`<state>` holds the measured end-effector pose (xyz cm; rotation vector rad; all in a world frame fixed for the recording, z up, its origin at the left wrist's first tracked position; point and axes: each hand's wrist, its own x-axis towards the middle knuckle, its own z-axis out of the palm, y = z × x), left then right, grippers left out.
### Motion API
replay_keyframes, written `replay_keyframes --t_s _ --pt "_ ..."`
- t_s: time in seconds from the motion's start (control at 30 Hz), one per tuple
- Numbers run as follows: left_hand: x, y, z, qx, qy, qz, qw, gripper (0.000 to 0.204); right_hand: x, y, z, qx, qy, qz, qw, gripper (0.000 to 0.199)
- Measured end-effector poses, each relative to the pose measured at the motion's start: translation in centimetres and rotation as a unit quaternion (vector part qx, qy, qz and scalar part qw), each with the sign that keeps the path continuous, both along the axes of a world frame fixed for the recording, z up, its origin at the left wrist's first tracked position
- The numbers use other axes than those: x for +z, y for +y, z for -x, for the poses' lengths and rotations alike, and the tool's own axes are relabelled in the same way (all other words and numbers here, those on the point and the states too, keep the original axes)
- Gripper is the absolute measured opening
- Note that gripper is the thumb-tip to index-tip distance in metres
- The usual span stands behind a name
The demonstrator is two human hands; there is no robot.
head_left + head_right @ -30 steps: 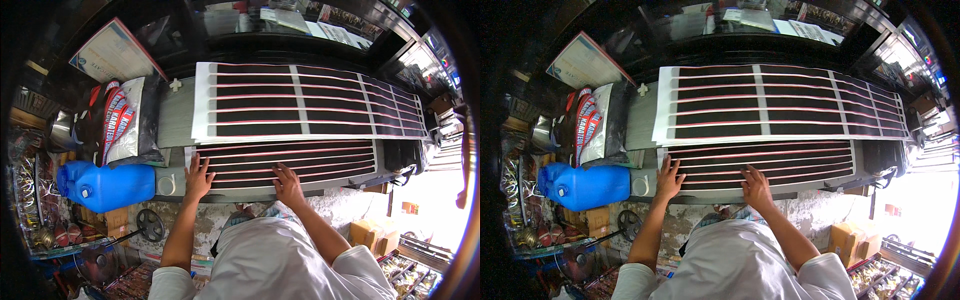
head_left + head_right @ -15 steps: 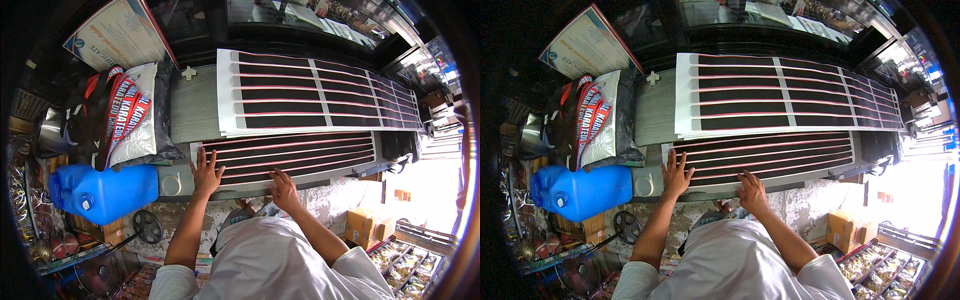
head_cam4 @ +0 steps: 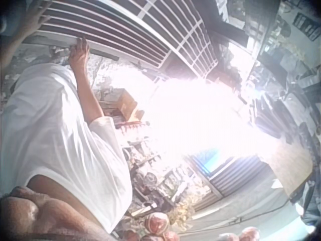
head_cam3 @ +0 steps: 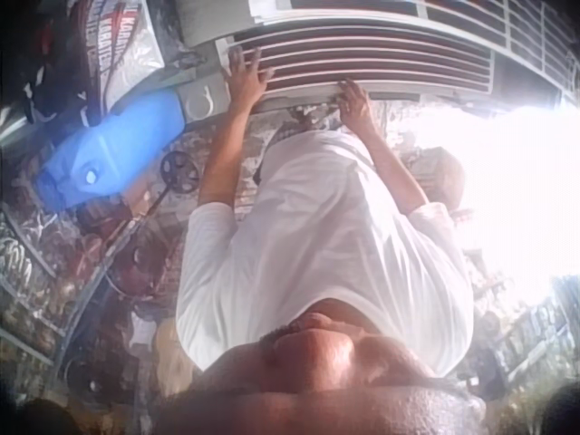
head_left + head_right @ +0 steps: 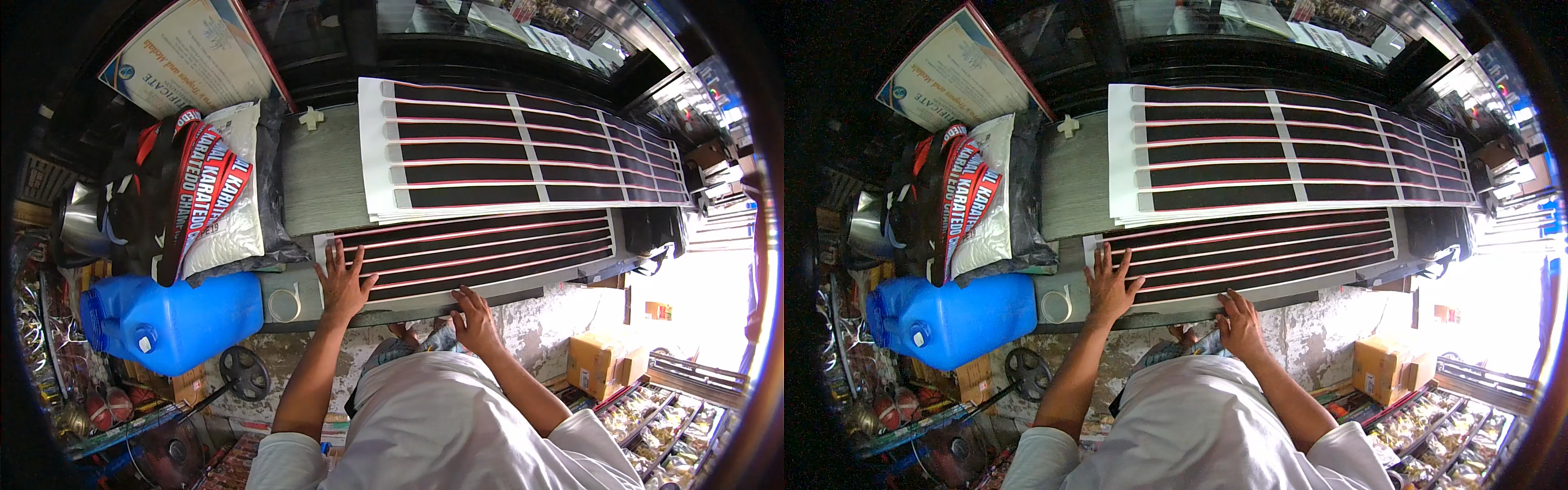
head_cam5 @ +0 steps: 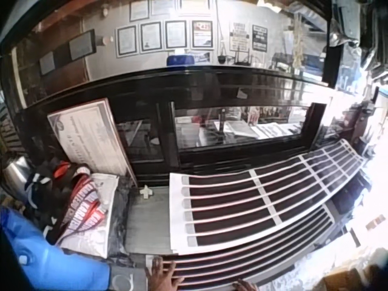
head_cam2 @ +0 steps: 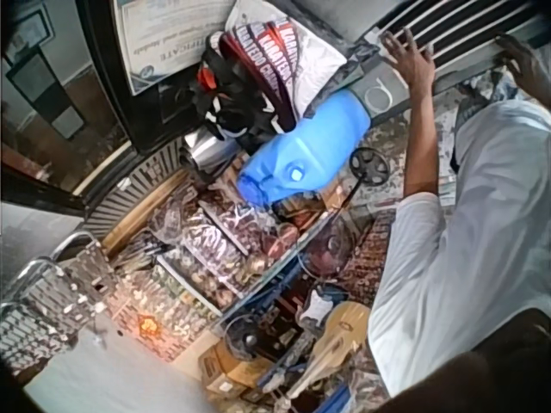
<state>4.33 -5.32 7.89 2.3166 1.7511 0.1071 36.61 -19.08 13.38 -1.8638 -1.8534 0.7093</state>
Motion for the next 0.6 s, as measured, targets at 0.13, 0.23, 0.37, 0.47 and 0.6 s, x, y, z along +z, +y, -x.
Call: replay_keyframes --t_s 0.13,0.23,0.37,0.47,0.6 --pt "0.2 0.4 -0.3 -0.009 0.004 -0.001 1.000 0.084 0.0 0.0 -0.2 0.002 -0.001 -0.011 1.000 0.051" --pt "0.3 0.6 -0.8 -0.009 0.007 -0.005 1.000 0.084 0.1 0.1 -0.3 -0.002 -0.003 -0.021 1.000 0.050" --pt "0.5 0.6 -1.2 -0.020 0.017 -0.043 0.999 0.085 0.3 -0.1 -0.5 -0.005 0.003 -0.015 1.000 0.050" --pt "0.6 0.6 -1.7 -0.009 -0.001 -0.029 1.000 0.084 0.1 -0.5 -0.6 -0.009 0.002 -0.015 1.000 0.049" --pt "1.0 0.8 -2.3 0.003 -0.004 -0.013 1.000 0.083 -0.4 -0.8 -1.0 -0.010 -0.003 -0.014 1.000 0.048"
